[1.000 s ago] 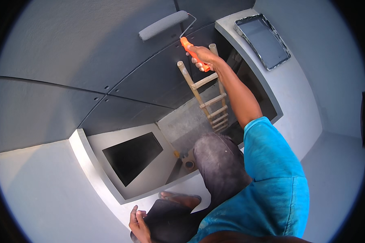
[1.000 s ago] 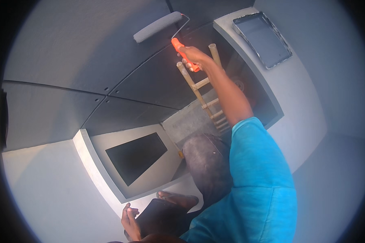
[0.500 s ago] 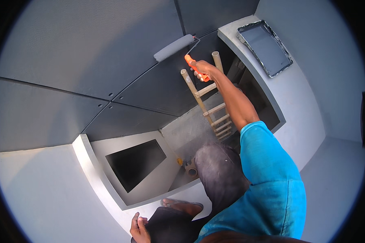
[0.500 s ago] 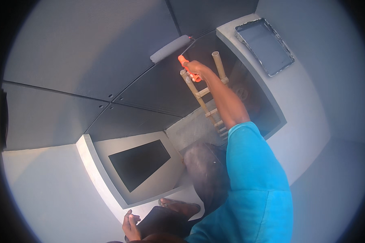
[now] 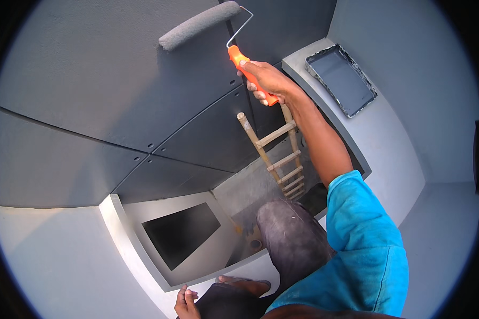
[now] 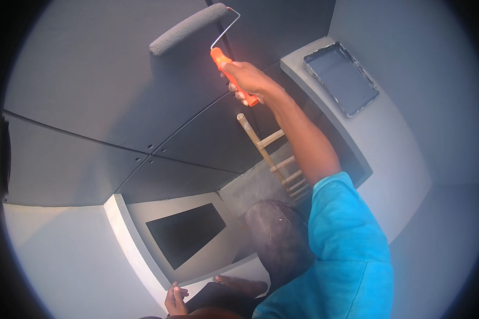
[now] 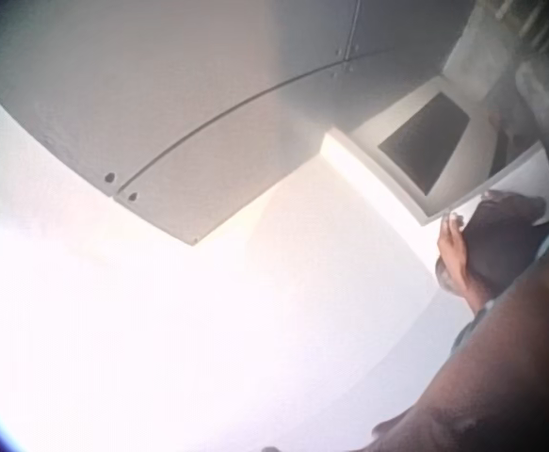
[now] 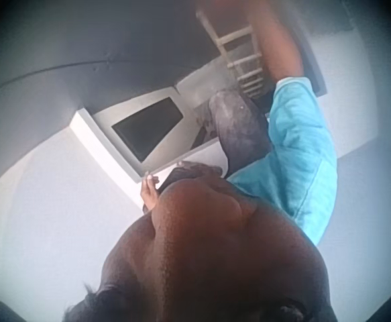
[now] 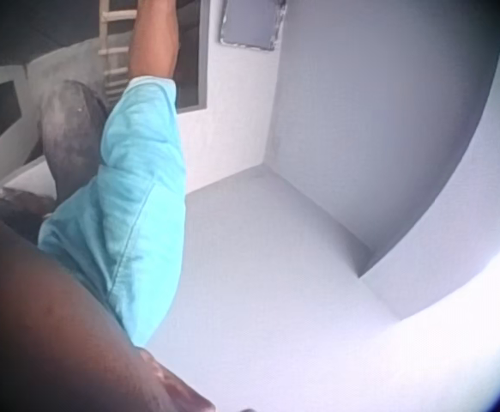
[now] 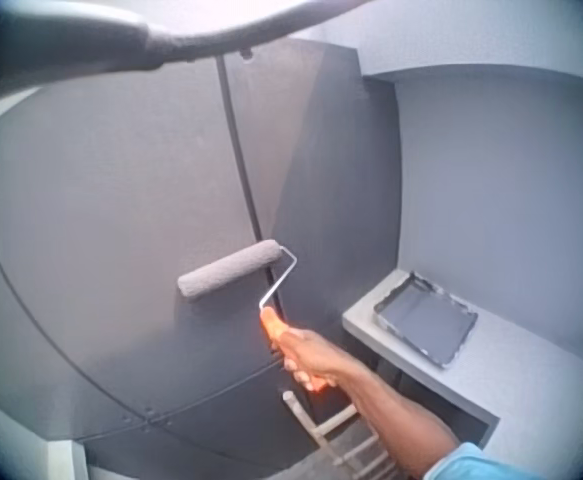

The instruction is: The person paints a grey ceiling using a paint roller and a paint tray. They repeatedly roll the roller in the tray to load paint and apply it to the ceiling panels in a small room.

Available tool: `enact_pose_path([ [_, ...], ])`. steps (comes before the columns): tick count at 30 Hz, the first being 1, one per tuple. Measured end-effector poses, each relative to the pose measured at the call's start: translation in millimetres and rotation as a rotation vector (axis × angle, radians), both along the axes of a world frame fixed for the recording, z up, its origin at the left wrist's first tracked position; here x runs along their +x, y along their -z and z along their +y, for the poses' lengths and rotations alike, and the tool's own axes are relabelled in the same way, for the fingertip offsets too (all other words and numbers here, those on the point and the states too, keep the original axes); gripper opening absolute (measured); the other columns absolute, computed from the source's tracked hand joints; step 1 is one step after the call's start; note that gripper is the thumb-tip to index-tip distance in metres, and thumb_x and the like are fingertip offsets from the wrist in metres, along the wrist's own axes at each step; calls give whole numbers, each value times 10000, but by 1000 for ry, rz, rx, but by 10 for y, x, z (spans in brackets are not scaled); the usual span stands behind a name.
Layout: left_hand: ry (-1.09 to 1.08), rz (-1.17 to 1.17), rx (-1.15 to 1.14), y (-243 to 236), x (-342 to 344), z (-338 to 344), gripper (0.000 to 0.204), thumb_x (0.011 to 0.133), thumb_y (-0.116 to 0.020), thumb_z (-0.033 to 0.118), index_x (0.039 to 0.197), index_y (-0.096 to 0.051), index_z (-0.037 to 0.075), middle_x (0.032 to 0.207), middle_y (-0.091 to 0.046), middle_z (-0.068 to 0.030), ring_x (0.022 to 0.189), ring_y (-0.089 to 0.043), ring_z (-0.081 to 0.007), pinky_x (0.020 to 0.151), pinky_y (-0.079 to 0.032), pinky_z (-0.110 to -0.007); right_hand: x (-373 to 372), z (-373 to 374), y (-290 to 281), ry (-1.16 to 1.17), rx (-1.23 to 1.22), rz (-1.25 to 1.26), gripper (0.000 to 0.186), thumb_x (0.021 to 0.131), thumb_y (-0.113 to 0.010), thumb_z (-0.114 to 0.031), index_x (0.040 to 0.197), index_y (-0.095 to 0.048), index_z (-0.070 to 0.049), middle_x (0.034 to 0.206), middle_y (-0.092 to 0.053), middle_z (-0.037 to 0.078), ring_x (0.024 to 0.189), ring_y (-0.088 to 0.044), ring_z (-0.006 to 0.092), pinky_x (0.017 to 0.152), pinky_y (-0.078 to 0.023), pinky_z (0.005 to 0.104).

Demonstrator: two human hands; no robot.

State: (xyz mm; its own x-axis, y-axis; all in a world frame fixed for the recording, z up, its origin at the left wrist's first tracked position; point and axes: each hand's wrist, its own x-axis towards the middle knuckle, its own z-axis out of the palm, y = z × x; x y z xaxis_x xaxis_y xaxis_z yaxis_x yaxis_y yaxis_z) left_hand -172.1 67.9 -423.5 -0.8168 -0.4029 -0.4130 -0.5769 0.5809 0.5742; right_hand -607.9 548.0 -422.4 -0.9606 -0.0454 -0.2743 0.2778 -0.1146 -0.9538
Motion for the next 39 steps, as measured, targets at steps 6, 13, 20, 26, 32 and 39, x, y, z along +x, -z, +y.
enact_pose_path([
  [6, -65, -26, 74, -159, -87, 176, 448, 1102, -547, 350, 1322, -650, -26, 995, -715, -140, 931, -652, -245, 864, -521, -391, -163, -1, -739, 15, -23, 210, 438, 1102, -480, -439, 1189, -569, -20, 614, -488, -33, 370, -453, 35, 307, -413, 202],
  [13, -4, -146, -23, -256, -201, 157, 502, 1092, -522, 458, 1266, -680, 15, 1078, -728, -213, 1032, -677, -329, 935, -502, -420, -373, 35, -1722, 18, 32, 388, 414, 1075, -458, -443, 1177, -564, -56, 669, -482, -44, 434, -437, 42, 367, -395, 239],
  [20, 74, -28, -138, -28, -95, 94, 516, 1102, -493, 461, 1220, -686, -3, 1058, -731, -244, 1025, -691, -365, 943, -501, -429, -601, 47, -2435, 95, 39, 543, 468, 1114, -447, -426, 1213, -603, 4, 596, -510, -40, 379, -486, 6, 311, -465, 167],
  [26, -135, 63, -82, -287, -26, 274, 380, 1064, -565, 324, 1123, -707, -23, 1048, -747, -234, 994, -698, -409, 932, -513, -457, -687, 24, -2955, 119, 54, 644, 483, 1107, -470, -454, 1207, -610, -3, 599, -489, -48, 369, -459, 2, 300, -428, 170],
  [32, -253, 303, -97, -818, 160, 314, 376, 1072, -634, 259, 1353, -673, 12, 1027, -744, -125, 929, -678, -197, 837, -534, -344, -59, -14, -2122, 41, -95, 666, 402, 1071, -580, -447, 1121, -509, -55, 607, -431, -39, 349, -420, 34, 306, -410, 214],
  [39, 238, 715, -303, -697, -350, 239, 284, 1013, -712, 278, 1091, -768, 11, 897, -766, -152, 795, -742, -247, 774, -573, -346, 745, -944, -333, 43, -186, 529, 331, 975, -765, -181, 1126, -502, -51, 665, -518, -23, 391, -467, 68, 366, -406, 255],
])
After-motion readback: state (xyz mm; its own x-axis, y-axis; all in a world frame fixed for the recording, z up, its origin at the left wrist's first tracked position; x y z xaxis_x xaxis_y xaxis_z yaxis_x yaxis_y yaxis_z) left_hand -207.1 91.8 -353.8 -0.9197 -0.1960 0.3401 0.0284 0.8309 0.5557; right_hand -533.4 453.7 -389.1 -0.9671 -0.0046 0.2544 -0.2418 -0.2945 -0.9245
